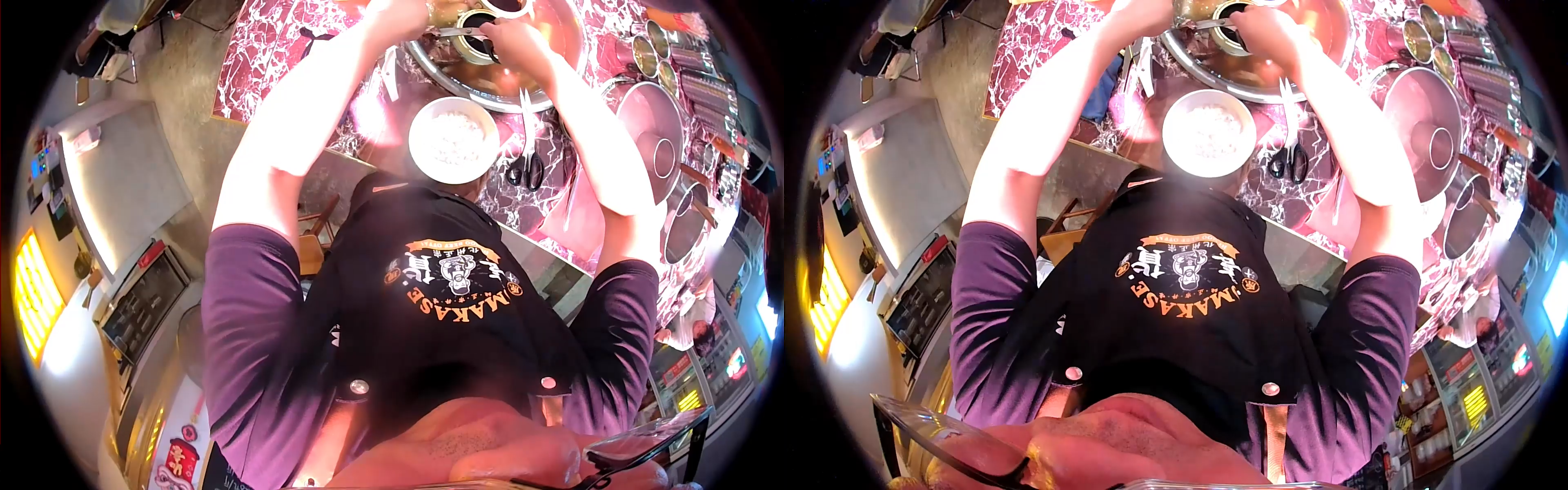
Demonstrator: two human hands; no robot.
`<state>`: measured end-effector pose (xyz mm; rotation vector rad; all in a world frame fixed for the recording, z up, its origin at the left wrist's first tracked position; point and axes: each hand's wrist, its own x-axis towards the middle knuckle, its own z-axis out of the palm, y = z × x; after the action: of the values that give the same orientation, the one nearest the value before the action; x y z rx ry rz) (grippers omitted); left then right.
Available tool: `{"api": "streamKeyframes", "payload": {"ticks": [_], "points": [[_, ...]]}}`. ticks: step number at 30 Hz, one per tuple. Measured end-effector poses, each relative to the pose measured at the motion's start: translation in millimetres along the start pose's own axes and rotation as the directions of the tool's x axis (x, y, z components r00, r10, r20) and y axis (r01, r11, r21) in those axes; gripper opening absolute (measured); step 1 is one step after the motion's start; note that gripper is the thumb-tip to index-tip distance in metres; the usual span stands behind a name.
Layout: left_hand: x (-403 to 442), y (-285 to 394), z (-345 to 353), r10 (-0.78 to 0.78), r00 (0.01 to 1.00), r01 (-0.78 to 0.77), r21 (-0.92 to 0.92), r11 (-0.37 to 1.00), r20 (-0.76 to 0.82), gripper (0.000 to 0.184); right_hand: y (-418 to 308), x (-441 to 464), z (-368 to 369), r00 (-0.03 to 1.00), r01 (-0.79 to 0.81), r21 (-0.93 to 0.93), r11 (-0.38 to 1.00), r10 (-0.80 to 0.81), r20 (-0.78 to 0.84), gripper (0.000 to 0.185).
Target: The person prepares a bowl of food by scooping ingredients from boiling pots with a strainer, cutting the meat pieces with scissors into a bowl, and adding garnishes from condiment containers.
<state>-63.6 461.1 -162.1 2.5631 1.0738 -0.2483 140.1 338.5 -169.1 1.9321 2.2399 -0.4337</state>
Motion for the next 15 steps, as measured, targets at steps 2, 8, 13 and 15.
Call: {"api": "streamKeyframes", "payload": {"ticks": [2, 8, 13, 15], "points": [[-6.1, 4.9, -7.6, -0.028, 1.000, 0.028, 0.043, 0.999, 0.006, 0.029, -2.2, -21.7, -7.6, 0.999, -0.034, 0.017, 0.999, 0.034, -0.038, 0.038], [-69.2, 23.3, -63.2, 0.276, 0.894, -0.408, -0.384, 0.828, -0.354, 0.032, -15.1, -87.2, -38.1, 0.985, -0.072, -0.075, 0.995, 0.059, -0.164, 0.046], [-99.3, 29.0, -81.9, 0.327, 0.921, -0.388, -0.556, 0.735, -0.211, 0.030, -53.5, -163.5, -91.4, 0.982, -0.141, -0.058, 0.988, 0.132, -0.134, 0.052], [-127.4, 36.0, -111.2, 0.112, 0.973, -0.102, -0.060, 0.993, 0.202, 0.042, -60.9, -190.9, -79.9, 0.962, -0.113, -0.057, 0.992, 0.095, -0.256, 0.042]]}}
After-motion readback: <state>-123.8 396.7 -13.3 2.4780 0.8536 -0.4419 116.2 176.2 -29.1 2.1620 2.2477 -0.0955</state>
